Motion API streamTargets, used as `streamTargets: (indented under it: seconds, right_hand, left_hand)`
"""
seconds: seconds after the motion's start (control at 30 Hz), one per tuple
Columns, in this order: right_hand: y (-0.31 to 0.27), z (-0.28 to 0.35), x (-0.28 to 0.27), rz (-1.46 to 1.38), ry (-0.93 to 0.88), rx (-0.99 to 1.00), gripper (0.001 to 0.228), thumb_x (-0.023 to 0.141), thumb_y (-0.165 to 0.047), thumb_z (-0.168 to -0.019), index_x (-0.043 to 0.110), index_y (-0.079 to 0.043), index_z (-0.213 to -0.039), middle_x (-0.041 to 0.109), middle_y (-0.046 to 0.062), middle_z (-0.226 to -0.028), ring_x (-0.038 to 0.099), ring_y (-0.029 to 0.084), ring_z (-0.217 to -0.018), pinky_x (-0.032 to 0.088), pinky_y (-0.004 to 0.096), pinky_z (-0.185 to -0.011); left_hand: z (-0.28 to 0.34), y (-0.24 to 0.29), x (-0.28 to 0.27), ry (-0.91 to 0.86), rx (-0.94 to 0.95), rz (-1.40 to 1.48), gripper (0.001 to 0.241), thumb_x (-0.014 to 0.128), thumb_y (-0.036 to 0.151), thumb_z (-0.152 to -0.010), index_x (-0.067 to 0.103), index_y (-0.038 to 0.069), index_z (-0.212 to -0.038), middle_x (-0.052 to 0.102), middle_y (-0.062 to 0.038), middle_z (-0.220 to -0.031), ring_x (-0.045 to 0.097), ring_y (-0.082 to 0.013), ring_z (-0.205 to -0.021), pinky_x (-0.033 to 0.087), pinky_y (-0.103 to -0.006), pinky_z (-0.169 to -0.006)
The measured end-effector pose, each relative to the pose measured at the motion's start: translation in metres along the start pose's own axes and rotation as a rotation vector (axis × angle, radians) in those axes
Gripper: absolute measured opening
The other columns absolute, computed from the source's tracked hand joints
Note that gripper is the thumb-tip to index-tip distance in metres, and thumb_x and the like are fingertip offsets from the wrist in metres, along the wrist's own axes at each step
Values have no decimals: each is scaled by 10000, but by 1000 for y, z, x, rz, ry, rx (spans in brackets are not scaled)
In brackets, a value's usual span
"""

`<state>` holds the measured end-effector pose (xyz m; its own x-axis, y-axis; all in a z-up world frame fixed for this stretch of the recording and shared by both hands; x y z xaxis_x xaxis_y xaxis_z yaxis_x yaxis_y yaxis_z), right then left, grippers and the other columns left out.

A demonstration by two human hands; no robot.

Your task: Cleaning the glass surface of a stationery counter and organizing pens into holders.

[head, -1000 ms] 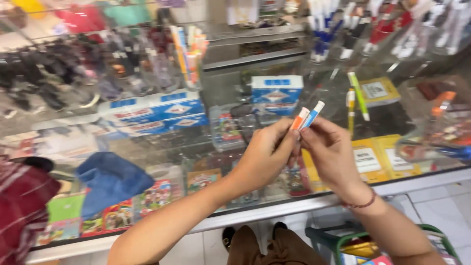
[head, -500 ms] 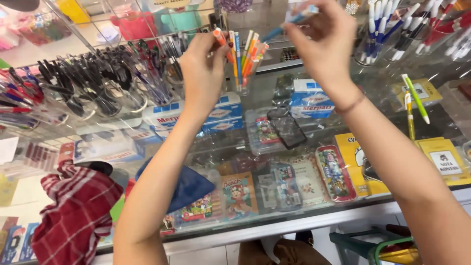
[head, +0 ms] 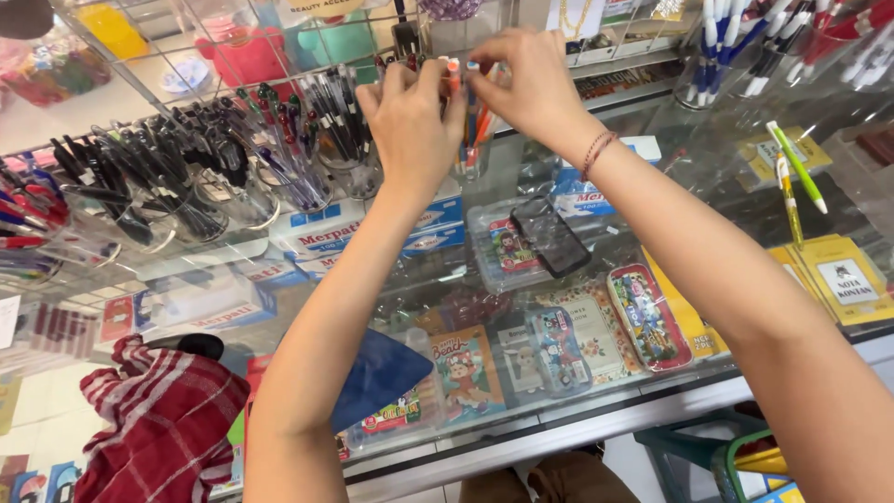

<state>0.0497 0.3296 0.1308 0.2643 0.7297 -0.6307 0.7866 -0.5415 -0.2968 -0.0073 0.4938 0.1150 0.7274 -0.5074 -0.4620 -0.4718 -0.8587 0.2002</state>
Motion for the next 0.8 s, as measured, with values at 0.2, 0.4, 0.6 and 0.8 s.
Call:
streamTargets:
  seconds: [0.2, 0.4, 0.6, 0.8]
  right_hand:
    - [-3, -6, 3, 140, -33, 78, 114, 810, -219, -853, 811, -137, -933, 769, 41, -802, 695, 265, -796, 282, 498, -890]
    - [0, -5, 8, 140, -116, 170, 76, 802, -228, -849, 816, -170, -896, 757, 24, -750, 702, 226, -789, 210, 567, -943]
    - [13, -7, 13, 202, -175, 128, 99, 766, -244, -880, 838, -194, -926, 744, 46, -805, 622, 309, -982, 215, 632, -924]
    - [-5, 18, -5, 206, -126, 103, 292, 722, -226, -913, 774, -169, -1195, 679, 109, -978, 584, 330, -1054, 261, 629, -896]
  left_hand:
    - [-13, 0, -3, 0, -66, -14, 166, 811, 221, -820, 745, 93, -902, 580, -75, -1098, 463, -295, -1156, 312, -530, -870]
    - [-23, -17, 20, -162, -62, -69, 140, 818, 200, -779, 774, 68, -795, 582, -107, -1163, 399, -363, -1227, 296, -639, -870]
    - [-18, -17, 25, -315, -137, -95, 143, 817, 216, -763, 785, 76, -773, 593, -139, -1140, 378, -415, -1279, 291, -677, -877]
    - [-5, -31, 32, -151, 35, -262, 218, 806, 279, -828, 774, 64, -823, 585, -167, -1267, 377, -430, -1303, 260, -722, -941]
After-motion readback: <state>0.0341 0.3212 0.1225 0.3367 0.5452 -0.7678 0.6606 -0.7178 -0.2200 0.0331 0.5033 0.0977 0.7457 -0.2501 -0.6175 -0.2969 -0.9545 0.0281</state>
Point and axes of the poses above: each hand's wrist, its own z-axis away from the middle knuckle, its own x-axis out of the palm, y = z × x, the point moved 3 cm from there along -z, towards the middle knuckle
